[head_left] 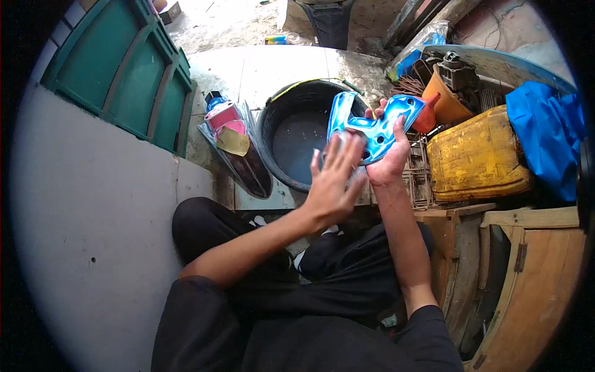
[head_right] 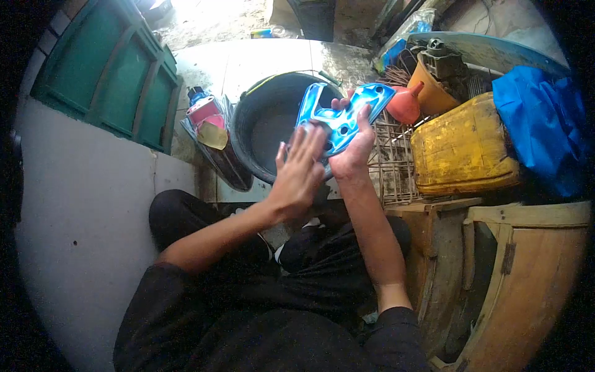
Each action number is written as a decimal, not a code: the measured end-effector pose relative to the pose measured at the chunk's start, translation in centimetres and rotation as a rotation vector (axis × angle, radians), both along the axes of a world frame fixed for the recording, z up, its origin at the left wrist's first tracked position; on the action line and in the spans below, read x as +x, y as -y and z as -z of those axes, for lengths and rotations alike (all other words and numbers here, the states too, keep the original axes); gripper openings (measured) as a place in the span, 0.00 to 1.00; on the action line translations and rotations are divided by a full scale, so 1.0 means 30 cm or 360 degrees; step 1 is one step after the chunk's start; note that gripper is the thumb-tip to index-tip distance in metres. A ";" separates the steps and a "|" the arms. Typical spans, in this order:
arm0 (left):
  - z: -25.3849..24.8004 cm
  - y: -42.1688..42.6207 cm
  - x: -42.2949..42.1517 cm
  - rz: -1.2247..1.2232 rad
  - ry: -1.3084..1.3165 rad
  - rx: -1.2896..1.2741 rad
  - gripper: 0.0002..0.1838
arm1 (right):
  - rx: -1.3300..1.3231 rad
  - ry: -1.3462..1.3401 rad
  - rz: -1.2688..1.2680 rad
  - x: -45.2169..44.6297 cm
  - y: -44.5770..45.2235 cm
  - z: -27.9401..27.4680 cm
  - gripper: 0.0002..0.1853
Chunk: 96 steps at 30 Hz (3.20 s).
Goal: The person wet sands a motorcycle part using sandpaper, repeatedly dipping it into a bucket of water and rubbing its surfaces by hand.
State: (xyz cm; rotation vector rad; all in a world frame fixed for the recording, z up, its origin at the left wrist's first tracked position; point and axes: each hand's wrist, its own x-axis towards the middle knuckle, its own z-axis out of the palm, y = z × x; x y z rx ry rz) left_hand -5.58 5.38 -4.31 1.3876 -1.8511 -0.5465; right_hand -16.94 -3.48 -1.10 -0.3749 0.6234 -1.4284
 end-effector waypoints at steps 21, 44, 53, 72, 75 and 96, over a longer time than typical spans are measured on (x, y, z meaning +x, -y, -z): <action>0.020 0.111 0.028 -0.0224 -0.0309 0.0473 0.38 | -0.0171 -0.0083 -0.0185 0.019 -0.002 0.041 0.26; -0.014 0.066 0.048 0.0023 0.0140 -0.0090 0.38 | -0.0011 0.0313 -0.0292 -0.026 0.005 -0.039 0.57; -0.030 0.084 0.070 0.0061 0.0040 -0.0177 0.38 | -0.0040 0.0064 -0.0541 -0.010 -0.002 -0.069 0.47; 0.025 0.054 0.041 0.0065 0.0388 -0.0322 0.39 | -0.0096 0.0304 -0.0338 -0.048 0.058 0.016 0.25; 0.001 0.114 0.057 -0.0382 -0.0031 0.0047 0.36 | -0.0122 0.0353 -0.0356 -0.038 0.047 0.020 0.26; 0.039 -0.012 0.000 0.0160 -0.0084 -0.0206 0.37 | -0.0273 -0.0399 -0.0104 0.020 0.015 -0.044 0.28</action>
